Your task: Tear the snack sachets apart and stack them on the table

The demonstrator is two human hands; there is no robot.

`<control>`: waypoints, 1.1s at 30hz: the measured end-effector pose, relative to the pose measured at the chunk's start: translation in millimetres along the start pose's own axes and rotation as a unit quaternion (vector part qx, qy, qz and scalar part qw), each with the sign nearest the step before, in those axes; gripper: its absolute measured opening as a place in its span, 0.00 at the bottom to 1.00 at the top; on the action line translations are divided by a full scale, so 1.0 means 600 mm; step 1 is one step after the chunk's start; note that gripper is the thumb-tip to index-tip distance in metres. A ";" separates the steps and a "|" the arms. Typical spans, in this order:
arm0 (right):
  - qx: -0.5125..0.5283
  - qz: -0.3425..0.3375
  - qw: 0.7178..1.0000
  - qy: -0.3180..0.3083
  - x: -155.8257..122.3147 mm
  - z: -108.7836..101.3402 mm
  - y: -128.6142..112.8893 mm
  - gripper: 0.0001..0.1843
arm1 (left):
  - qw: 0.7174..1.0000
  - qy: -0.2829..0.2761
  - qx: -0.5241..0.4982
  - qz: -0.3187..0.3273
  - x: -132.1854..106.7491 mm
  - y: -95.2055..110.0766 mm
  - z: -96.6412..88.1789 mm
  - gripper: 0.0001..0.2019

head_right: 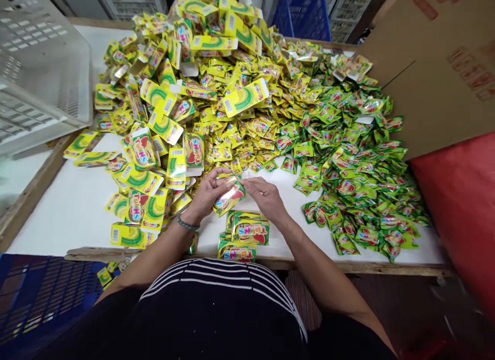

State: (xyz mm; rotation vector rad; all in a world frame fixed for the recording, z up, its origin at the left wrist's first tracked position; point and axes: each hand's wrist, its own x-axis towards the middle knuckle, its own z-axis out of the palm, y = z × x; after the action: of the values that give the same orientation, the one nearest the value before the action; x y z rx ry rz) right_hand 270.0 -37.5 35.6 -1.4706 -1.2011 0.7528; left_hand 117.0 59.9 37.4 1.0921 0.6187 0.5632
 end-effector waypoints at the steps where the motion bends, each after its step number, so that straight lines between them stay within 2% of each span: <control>1: 0.010 0.020 1.000 0.003 0.003 -0.013 0.007 0.19 | 0.999 -0.037 0.036 0.000 -0.008 0.008 0.005 0.25; 3: -0.011 0.063 0.997 0.046 0.015 -0.040 0.029 0.21 | 0.978 -0.160 0.132 0.006 -0.028 0.027 0.017 0.24; 5: -0.089 0.102 0.985 0.105 0.033 -0.065 0.060 0.18 | 0.933 -0.281 0.223 0.023 -0.048 0.041 0.029 0.21; 6: -0.139 0.114 0.976 0.122 0.044 -0.075 0.077 0.16 | 0.916 -0.309 0.254 0.035 -0.054 0.045 0.032 0.19; 7: -0.193 0.117 0.967 0.122 0.056 -0.083 0.094 0.15 | 0.908 -0.310 0.279 0.048 -0.058 0.046 0.034 0.17; 9: -0.291 0.093 0.949 0.079 0.077 -0.092 0.125 0.20 | 0.908 -0.235 0.337 0.079 -0.055 0.040 0.029 0.12; 11: -0.360 0.055 0.931 0.019 0.090 -0.091 0.146 0.28 | 0.887 -0.101 0.435 0.115 -0.040 0.029 0.013 0.10; 13: -0.403 0.027 0.915 -0.016 0.091 -0.084 0.154 0.28 | 0.824 0.018 0.549 0.137 -0.021 0.020 -0.006 0.12; 14: -0.415 0.018 0.910 -0.021 0.088 -0.078 0.155 0.27 | 0.788 0.051 0.597 0.140 -0.011 0.017 -0.015 0.15; 15: -0.420 0.012 0.907 -0.017 0.083 -0.073 0.153 0.25 | 0.756 0.061 0.637 0.139 -0.002 0.015 -0.021 0.20; 17: -0.399 0.017 0.916 0.018 0.070 -0.065 0.147 0.21 | 0.707 0.042 0.693 0.133 0.011 0.010 -0.027 0.27; 19: -0.340 0.061 0.936 0.063 0.059 -0.062 0.142 0.19 | 0.678 0.009 0.725 0.121 0.020 0.005 -0.025 0.28; 20: -0.304 0.089 0.946 0.075 0.056 -0.062 0.141 0.18 | 0.673 -0.002 0.731 0.114 0.023 0.002 -0.023 0.26; 21: -0.265 0.115 0.954 0.079 0.054 -0.062 0.141 0.17 | 0.676 -0.010 0.729 0.108 0.025 -0.001 -0.021 0.23; 23: -0.184 0.146 0.969 0.073 0.055 -0.063 0.144 0.15 | 0.708 0.001 0.698 0.103 0.028 -0.006 -0.021 0.16; 25: -0.083 0.151 0.982 0.082 0.061 -0.062 0.145 0.15 | 0.768 0.042 0.630 0.103 0.029 -0.007 -0.030 0.12; 28: 0.035 0.148 0.984 0.091 0.072 -0.056 0.134 0.20 | 0.871 0.088 0.477 0.078 0.028 -0.004 -0.050 0.13; 31: 0.075 0.133 0.988 0.032 0.080 -0.046 0.106 0.21 | 0.958 0.057 0.277 0.041 0.026 -0.003 -0.061 0.16; 33: 0.066 0.124 0.990 -0.019 0.081 -0.041 0.086 0.20 | 0.985 0.036 0.167 0.027 0.026 -0.005 -0.060 0.17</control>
State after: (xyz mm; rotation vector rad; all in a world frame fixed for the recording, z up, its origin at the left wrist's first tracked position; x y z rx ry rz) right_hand 322.0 2.8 -0.9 -1.5162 -0.9874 1.0134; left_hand 103.1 92.3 19.7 1.4117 0.7664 0.5588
